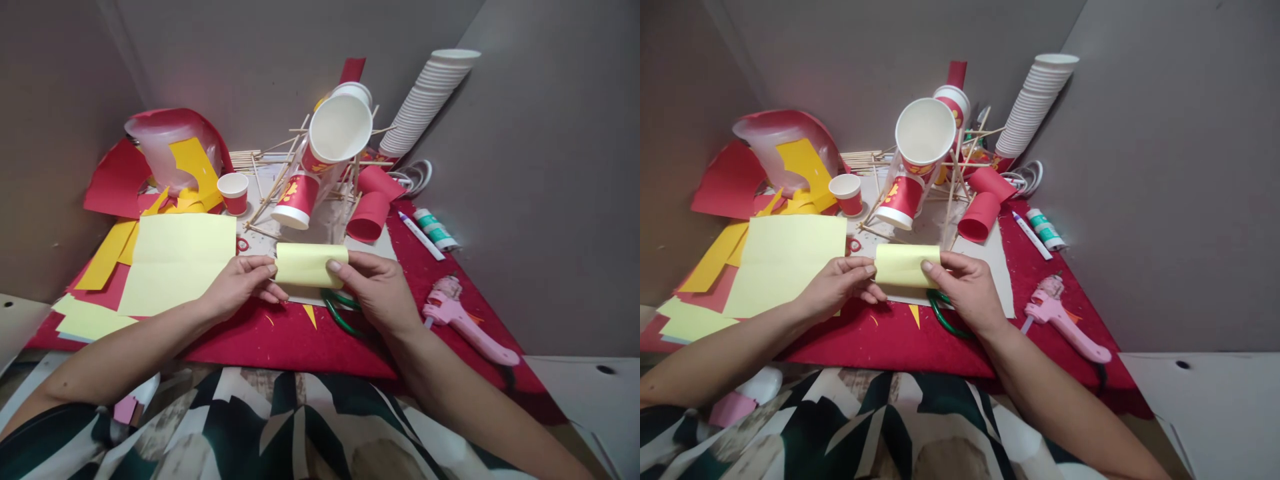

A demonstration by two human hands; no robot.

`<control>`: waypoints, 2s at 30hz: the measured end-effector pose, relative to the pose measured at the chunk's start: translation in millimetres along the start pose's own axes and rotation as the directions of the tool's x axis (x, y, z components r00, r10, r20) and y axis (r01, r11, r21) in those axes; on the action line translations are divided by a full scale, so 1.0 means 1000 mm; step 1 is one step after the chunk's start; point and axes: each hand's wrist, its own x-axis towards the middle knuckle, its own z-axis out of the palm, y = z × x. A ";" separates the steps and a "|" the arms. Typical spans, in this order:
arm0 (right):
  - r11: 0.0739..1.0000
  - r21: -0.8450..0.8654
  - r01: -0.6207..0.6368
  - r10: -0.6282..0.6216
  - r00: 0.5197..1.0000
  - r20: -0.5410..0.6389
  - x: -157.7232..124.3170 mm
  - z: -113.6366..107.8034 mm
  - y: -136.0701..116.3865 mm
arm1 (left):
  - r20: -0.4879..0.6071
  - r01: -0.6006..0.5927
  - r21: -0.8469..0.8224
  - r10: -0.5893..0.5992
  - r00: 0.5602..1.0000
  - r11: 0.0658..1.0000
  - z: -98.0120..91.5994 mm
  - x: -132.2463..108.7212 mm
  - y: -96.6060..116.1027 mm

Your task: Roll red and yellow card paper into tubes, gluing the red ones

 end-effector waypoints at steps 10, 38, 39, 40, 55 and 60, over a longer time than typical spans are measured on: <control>0.997 -0.055 0.050 -0.048 0.998 0.035 -0.001 -0.001 0.004 | -0.003 -0.074 -0.013 0.074 0.997 0.997 0.004 -0.003 0.003; 0.918 -0.198 0.345 -0.300 0.927 0.223 0.005 0.000 0.001 | -0.187 -0.312 0.122 0.330 0.925 0.942 -0.001 -0.003 0.013; 0.925 -0.192 0.327 -0.279 0.930 0.237 0.005 0.000 0.001 | -0.182 -0.309 0.141 0.332 0.926 0.940 -0.001 -0.003 0.014; 0.931 -0.186 0.313 -0.262 0.931 0.253 0.005 0.000 0.001 | -0.174 -0.308 0.161 0.334 0.927 0.938 -0.001 -0.003 0.015; 0.947 -0.165 0.276 -0.226 0.936 0.268 0.001 0.000 -0.004 | -0.130 -0.288 0.297 0.338 0.932 0.910 0.000 -0.006 0.011; 0.945 -0.189 0.265 -0.224 0.951 0.211 -0.002 0.003 -0.004 | -0.121 -0.286 0.361 0.348 0.929 0.888 0.003 -0.011 0.012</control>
